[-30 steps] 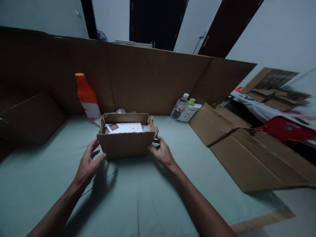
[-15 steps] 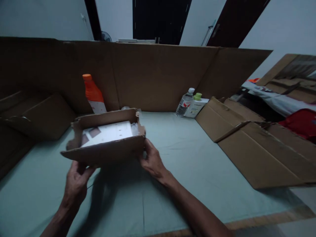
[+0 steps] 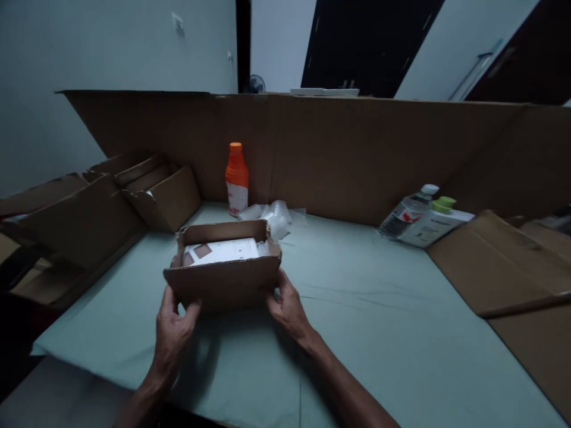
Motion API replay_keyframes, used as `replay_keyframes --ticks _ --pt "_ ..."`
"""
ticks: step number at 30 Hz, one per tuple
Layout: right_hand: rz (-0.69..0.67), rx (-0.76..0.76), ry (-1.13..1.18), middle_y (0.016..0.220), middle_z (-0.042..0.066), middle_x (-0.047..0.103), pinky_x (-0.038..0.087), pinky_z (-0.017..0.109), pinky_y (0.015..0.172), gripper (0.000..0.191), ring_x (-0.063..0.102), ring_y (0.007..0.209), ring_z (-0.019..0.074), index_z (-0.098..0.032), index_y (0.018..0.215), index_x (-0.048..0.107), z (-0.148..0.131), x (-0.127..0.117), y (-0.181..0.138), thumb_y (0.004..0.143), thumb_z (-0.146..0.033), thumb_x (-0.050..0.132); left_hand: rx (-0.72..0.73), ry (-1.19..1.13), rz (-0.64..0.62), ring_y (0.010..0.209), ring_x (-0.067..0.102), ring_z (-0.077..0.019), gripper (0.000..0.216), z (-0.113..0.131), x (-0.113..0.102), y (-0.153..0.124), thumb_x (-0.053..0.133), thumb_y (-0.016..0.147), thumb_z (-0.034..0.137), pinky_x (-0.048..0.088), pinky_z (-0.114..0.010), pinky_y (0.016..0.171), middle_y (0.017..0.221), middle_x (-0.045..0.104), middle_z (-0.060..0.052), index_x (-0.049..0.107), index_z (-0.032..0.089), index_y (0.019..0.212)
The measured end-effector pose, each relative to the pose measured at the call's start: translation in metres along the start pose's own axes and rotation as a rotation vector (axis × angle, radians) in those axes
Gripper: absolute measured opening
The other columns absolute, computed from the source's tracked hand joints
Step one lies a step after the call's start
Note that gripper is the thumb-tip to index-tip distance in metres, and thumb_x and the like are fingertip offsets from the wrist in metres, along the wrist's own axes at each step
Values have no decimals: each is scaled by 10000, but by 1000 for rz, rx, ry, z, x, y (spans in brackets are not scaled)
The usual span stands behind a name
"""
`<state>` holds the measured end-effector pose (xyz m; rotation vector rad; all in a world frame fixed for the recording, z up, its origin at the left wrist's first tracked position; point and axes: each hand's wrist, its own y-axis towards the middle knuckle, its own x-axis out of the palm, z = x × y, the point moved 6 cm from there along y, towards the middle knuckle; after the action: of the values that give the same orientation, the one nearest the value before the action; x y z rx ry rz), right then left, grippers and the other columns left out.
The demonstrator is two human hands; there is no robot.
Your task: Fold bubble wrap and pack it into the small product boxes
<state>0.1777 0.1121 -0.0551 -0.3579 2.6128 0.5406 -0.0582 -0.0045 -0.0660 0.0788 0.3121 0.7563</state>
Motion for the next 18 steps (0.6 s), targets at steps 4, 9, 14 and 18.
replay_keyframes --ticks 4,9,14,18 --pt "-189 -87 110 1297 89 656 507 401 1010 590 634 1151 265 -225 1377 515 -16 70 36 788 -239 540 -54 34 202 1178 594 -280 589 -20 -49 2 619 802 375 459 -395 1042 1264 633 -111 507 208 1355" --pt "-348 -80 6 1331 100 644 497 412 1005 621 628 1134 276 -218 1476 419 -42 161 95 863 -228 519 -97 -40 368 1275 557 -283 694 -43 -92 18 647 822 345 402 -428 1123 1381 583 -114 419 234 1467" --pt "-350 -102 -60 1523 186 466 355 438 1175 674 440 1400 308 -103 1546 282 -60 247 125 924 -257 490 -88 -87 469 1323 539 -282 715 -65 -116 56 665 811 293 407 -433 1141 1453 538 -166 425 169 1473" --pt "-355 -119 -114 1618 209 312 297 511 1217 719 300 1495 336 -95 1575 217 -63 297 126 931 -249 497 -97 -85 557 1333 535 -290 698 -84 -127 81 710 778 301 398 -454 1154 1432 559 -152 485 179 1428"
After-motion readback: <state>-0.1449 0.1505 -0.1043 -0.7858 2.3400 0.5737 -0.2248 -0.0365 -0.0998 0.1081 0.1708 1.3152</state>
